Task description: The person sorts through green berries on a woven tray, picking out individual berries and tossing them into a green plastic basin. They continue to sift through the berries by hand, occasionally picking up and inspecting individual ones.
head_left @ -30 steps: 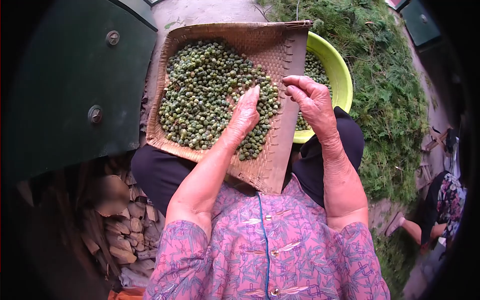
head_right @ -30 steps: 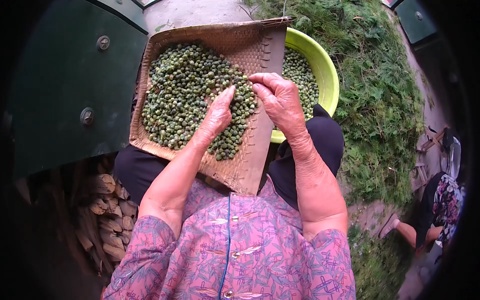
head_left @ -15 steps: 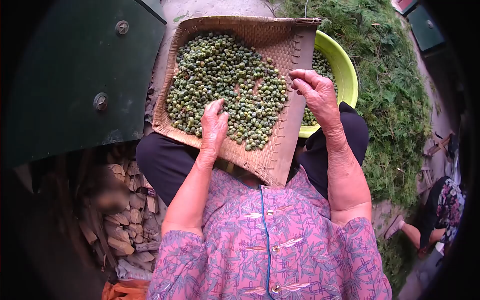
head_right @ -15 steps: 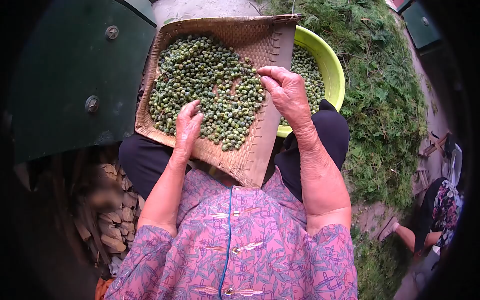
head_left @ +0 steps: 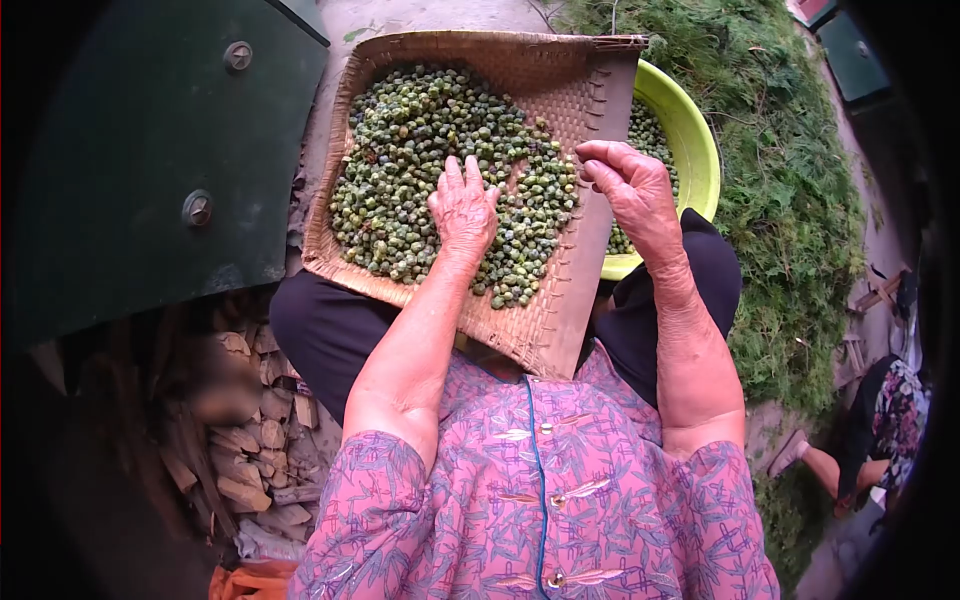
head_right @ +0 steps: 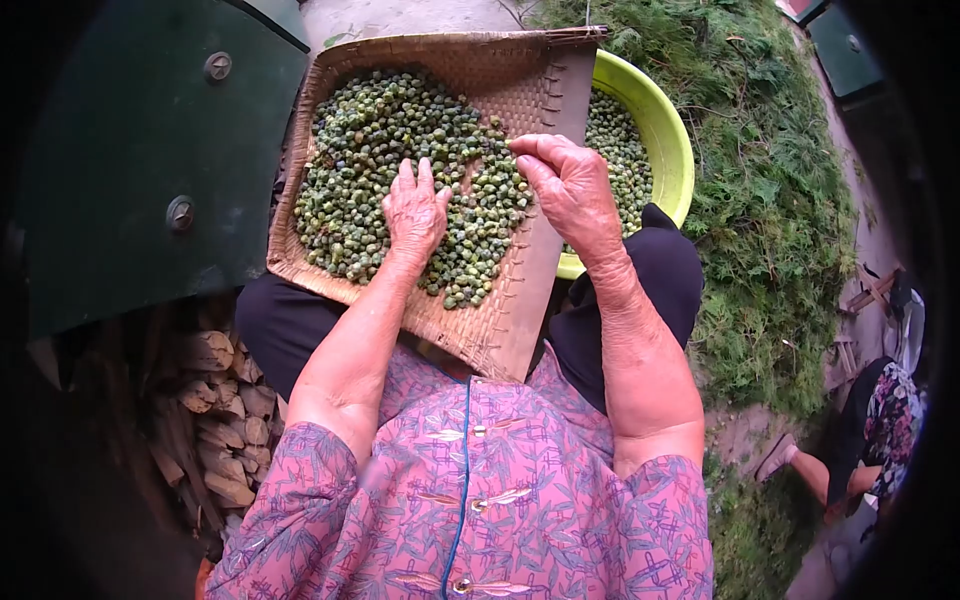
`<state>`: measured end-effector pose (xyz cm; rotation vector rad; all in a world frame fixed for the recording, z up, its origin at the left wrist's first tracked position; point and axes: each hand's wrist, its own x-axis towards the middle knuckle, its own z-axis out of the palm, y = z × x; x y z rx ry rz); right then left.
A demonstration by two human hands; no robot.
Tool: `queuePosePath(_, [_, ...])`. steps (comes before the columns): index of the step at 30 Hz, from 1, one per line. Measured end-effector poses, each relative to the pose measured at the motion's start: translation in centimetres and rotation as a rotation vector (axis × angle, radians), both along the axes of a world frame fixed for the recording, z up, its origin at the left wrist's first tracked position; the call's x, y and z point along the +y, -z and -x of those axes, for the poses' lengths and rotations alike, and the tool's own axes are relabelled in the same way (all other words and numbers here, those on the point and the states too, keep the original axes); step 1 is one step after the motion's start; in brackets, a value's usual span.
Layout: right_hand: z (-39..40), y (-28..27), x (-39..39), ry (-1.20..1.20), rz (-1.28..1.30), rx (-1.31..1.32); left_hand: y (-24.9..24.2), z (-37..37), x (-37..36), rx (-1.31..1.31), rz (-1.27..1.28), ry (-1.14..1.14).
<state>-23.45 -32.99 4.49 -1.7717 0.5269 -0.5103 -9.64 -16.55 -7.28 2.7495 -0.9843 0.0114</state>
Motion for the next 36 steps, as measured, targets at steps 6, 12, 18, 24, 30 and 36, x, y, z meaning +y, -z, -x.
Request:
queuePosePath(6, [0.4,0.0,0.1,-0.010,-0.025,-0.007,-1.9,4.9,2.0,0.234,0.054,0.127])
queuePosePath(12, [0.9,-0.1,0.1,-0.006,-0.056,0.003,-4.9,6.2,8.1,0.519,0.285,0.198])
queuePosePath(18, [0.9,0.1,-0.1,-0.004,-0.032,-0.004,-8.9,3.8,11.2,1.191,1.063,-0.588])
queuePosePath(24, [0.8,0.3,0.0,-0.008,-0.021,0.011,-9.1,3.1,11.2,1.273,1.073,-0.649])
queuePosePath(30, [0.7,0.3,-0.1,-0.013,-0.008,0.015,-8.0,2.8,10.4,1.347,1.140,-0.693])
queuePosePath(36, [0.4,0.2,0.2,-0.019,-0.019,0.010,-6.6,2.3,8.3,1.302,0.883,-0.633])
